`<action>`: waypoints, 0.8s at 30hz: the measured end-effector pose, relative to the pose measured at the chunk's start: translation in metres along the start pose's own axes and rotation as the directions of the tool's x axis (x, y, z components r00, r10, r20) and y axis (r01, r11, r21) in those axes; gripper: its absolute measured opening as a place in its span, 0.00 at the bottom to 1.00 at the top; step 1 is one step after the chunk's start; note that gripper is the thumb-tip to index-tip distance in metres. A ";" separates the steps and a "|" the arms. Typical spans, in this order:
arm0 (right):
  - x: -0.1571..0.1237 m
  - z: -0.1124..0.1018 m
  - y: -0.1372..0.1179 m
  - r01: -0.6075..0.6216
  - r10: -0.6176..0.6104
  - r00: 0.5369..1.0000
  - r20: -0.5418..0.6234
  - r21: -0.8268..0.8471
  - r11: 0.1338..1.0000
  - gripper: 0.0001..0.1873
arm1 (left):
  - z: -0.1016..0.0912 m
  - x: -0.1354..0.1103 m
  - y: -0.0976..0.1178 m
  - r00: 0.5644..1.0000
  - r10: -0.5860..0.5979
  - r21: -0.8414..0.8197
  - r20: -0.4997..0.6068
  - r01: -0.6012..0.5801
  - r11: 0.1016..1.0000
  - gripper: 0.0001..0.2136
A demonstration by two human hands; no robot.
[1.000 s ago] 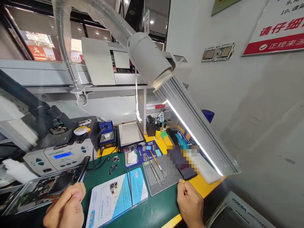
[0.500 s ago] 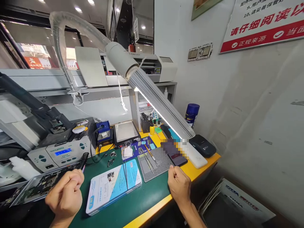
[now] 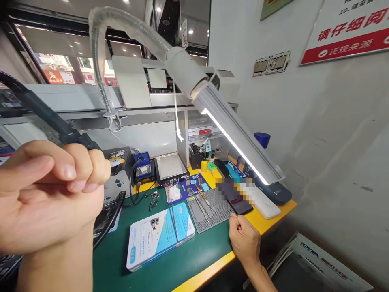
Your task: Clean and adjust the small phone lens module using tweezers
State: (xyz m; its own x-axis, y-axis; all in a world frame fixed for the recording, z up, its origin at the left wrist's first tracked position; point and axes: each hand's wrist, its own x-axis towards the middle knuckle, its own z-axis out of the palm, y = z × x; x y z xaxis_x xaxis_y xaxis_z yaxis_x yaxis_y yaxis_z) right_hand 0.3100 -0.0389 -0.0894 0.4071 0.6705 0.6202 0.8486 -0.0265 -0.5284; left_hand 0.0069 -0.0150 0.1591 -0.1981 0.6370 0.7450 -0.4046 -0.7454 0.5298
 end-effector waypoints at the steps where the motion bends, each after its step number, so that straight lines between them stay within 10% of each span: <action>1: 0.000 0.000 0.000 -0.015 0.015 1.000 0.012 -0.006 1.000 0.25 | 0.000 0.003 0.003 1.000 0.002 -0.014 0.031 -0.002 1.000 0.10; 9: 0.003 -0.006 -0.004 -0.155 0.155 0.980 0.123 -0.008 0.988 0.26 | -0.020 0.022 -0.013 0.925 -0.230 -0.114 0.303 0.274 0.955 0.14; 15: 0.028 -0.017 -0.084 -0.171 0.048 0.904 0.425 0.257 0.951 0.24 | -0.029 0.033 -0.029 0.873 -0.299 -0.077 0.385 0.354 0.932 0.14; 19: 0.064 -0.002 -0.153 -0.118 -0.251 0.591 0.766 0.390 0.913 0.15 | -0.036 0.038 -0.033 0.843 -0.367 -0.006 0.393 0.401 0.916 0.14; 24: 0.093 0.036 -0.192 0.362 -0.521 0.216 0.826 0.428 0.828 0.13 | -0.042 0.042 -0.032 0.877 -0.388 0.021 0.283 0.399 0.917 0.12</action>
State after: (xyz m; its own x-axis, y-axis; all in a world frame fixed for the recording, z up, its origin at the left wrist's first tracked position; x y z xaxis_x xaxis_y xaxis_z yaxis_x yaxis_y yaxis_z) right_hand 0.1723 0.0550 0.0489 -0.6332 0.7708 -0.0698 0.7057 0.5380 -0.4611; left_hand -0.0260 0.0442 0.1562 0.2357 0.7924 0.5627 -0.4307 -0.4338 0.7914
